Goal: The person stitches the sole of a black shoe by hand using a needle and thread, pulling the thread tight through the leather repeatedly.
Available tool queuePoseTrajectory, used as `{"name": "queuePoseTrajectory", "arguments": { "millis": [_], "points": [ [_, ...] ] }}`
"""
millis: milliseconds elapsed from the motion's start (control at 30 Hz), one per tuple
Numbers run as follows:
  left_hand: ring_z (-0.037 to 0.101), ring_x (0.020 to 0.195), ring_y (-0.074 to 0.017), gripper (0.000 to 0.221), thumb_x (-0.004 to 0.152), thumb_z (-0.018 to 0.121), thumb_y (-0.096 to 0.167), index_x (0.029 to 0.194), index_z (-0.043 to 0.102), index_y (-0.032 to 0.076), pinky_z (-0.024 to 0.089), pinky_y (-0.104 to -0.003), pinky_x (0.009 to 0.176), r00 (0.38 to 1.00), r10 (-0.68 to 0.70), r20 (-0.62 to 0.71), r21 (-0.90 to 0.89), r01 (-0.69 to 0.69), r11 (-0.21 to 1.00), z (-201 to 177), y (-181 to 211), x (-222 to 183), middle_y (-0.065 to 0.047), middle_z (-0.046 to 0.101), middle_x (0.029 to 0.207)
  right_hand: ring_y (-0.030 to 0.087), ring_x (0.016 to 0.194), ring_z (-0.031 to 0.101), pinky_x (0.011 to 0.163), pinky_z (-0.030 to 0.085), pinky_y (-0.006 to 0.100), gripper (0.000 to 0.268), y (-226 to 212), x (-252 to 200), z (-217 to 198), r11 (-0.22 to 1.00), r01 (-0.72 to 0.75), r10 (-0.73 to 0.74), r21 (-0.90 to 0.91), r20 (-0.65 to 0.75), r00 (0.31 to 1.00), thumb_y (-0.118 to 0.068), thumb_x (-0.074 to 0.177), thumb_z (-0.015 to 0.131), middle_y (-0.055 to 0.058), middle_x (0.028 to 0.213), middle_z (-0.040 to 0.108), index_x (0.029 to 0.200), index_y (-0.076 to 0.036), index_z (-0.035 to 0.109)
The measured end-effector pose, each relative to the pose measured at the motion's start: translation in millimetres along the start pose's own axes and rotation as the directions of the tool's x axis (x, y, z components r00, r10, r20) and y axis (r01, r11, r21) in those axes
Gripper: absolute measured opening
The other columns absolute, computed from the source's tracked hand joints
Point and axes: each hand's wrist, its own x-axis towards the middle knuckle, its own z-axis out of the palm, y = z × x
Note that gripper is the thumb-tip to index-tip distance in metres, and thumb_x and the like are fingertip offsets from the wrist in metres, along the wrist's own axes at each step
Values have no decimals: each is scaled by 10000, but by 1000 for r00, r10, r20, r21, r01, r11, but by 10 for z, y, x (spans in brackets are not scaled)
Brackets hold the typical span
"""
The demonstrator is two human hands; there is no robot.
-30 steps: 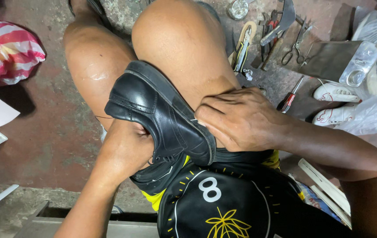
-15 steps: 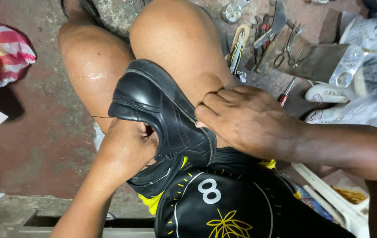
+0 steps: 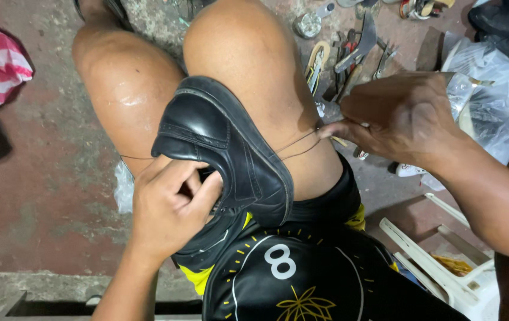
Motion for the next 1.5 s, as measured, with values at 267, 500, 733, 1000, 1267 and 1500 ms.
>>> {"name": "queuePoseTrajectory", "arguments": {
  "millis": [267, 500, 733, 1000, 1267, 1500],
  "points": [
    [609, 667, -180, 131, 892, 796, 160, 962, 715, 85, 476, -310, 559, 890, 445, -99, 410, -371, 833, 201, 620, -236, -55, 627, 836, 254, 485, 515, 517, 426, 413, 532, -275, -17, -122, 901, -94, 99, 423, 11, 995, -513, 830, 800, 53, 542, 494, 612, -80, 579],
    [668, 928, -244, 312, 829, 713, 71, 1135, 660, 42, 551, -318, 677, 910, 403, 103, 489, -399, 776, 553, 662, 27, -96, 686, 1100, 241, 550, 641, 487, 487, 408, 368, -386, 100, -195, 886, -125, 88, 447, 104, 991, -499, 814, 784, 12, 648, 622, 764, -145, 697],
    [670, 871, -290, 126, 943, 688, 2, 1058, 649, 37, 532, -355, 789, 934, 352, -56, 253, -328, 910, 476, 535, 63, -109, 682, 976, 241, 802, 677, 665, 563, 370, 400, -555, 235, 31, 738, 201, -24, 644, -272, 962, -435, 862, 786, 54, 961, 599, 1041, -85, 712],
    [703, 766, -223, 227, 899, 689, -59, 1116, 679, 7, 541, -297, 709, 988, 37, -150, -98, -52, 994, 475, 453, -94, -104, 718, 892, 215, 900, 654, 758, 535, 321, 107, -639, -44, 121, 285, 6, 98, 959, -36, 994, -123, 957, 721, 66, 1064, 588, 976, -65, 633],
    [644, 846, -254, 190, 921, 649, -57, 1088, 679, 29, 517, -323, 807, 870, 446, -210, 252, -392, 885, 475, 448, -40, -124, 687, 933, 122, 756, 636, 708, 524, 298, 130, -548, -81, 105, 211, -299, 176, 931, 265, 948, -167, 925, 721, 30, 826, 676, 933, -54, 655],
    [560, 762, -138, 297, 1005, 590, -31, 1299, 613, 9, 574, -274, 840, 989, -27, 144, -597, 109, 795, 372, 388, -169, -113, 606, 897, 93, 759, 619, 712, 527, 283, 106, -493, -144, 135, 124, -289, 105, 949, 277, 955, -150, 918, 706, 17, 818, 682, 923, -54, 661]
  ]
}}
